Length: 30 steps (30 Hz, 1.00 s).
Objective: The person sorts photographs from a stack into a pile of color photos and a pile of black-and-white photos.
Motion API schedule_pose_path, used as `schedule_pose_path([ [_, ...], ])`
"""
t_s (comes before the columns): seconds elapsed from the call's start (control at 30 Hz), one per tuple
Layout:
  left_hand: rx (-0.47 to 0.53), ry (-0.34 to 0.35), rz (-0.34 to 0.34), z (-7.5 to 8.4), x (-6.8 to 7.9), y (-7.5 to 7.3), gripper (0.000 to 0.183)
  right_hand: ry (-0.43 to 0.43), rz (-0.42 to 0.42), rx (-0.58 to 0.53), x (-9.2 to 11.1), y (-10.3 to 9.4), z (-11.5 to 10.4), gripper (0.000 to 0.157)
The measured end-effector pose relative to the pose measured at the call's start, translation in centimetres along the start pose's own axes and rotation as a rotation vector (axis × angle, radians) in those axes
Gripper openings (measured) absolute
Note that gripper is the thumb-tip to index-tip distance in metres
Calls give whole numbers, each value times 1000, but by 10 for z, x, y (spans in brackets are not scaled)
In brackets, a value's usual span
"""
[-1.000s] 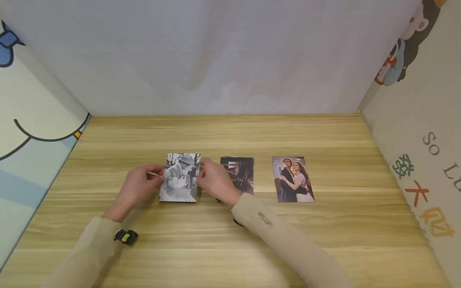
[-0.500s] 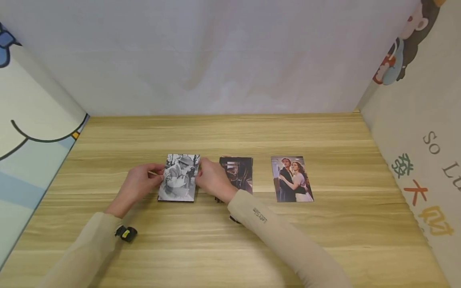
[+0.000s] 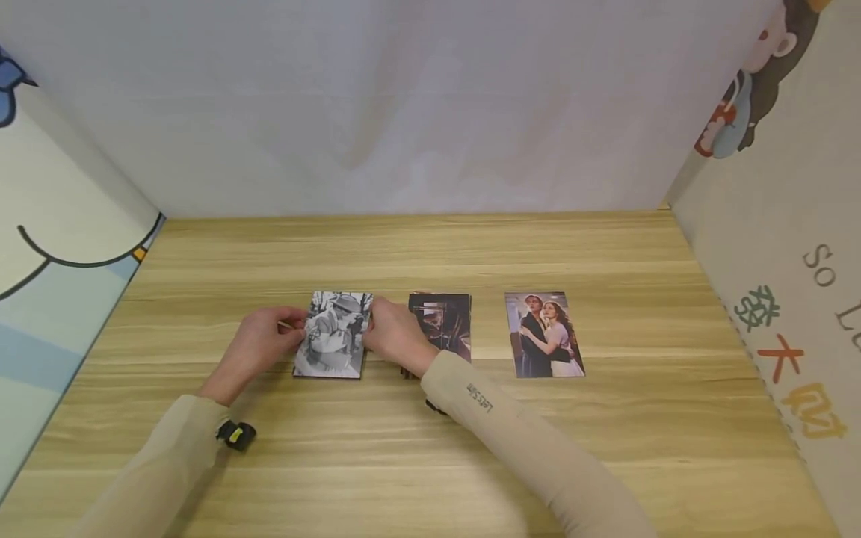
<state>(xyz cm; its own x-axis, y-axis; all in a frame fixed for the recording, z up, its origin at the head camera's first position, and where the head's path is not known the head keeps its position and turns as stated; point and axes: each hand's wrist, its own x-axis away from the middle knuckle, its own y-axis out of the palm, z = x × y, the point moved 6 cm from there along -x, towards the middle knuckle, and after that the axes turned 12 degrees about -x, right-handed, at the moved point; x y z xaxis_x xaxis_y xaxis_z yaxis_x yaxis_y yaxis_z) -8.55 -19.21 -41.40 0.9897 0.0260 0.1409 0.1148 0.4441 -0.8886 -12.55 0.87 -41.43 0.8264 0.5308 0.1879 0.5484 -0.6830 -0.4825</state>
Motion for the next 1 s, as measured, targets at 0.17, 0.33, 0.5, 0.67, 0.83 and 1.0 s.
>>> schedule_pose_path([
  [0.17,-8,-1,-2,1,0,0,35,-10,-5,19,-1,-1,0,50],
  [0.33,-13,-4,6,2,0,-1,34,-5,-9,39,-3,-1,0,49],
  [0.5,-39,-7,14,1,-1,-1,33,11,-16,31,-3,-1,3,49],
  [0.67,-50,-11,5,1,-1,-1,35,33,-24,-36,-1,-3,6,52],
  [0.83,-31,-28,-3,0,1,0,39,27,0,-106,4,-10,10,56],
  [1.0,9,-25,29,4,7,-2,42,-7,24,-163,11,-19,12,56],
])
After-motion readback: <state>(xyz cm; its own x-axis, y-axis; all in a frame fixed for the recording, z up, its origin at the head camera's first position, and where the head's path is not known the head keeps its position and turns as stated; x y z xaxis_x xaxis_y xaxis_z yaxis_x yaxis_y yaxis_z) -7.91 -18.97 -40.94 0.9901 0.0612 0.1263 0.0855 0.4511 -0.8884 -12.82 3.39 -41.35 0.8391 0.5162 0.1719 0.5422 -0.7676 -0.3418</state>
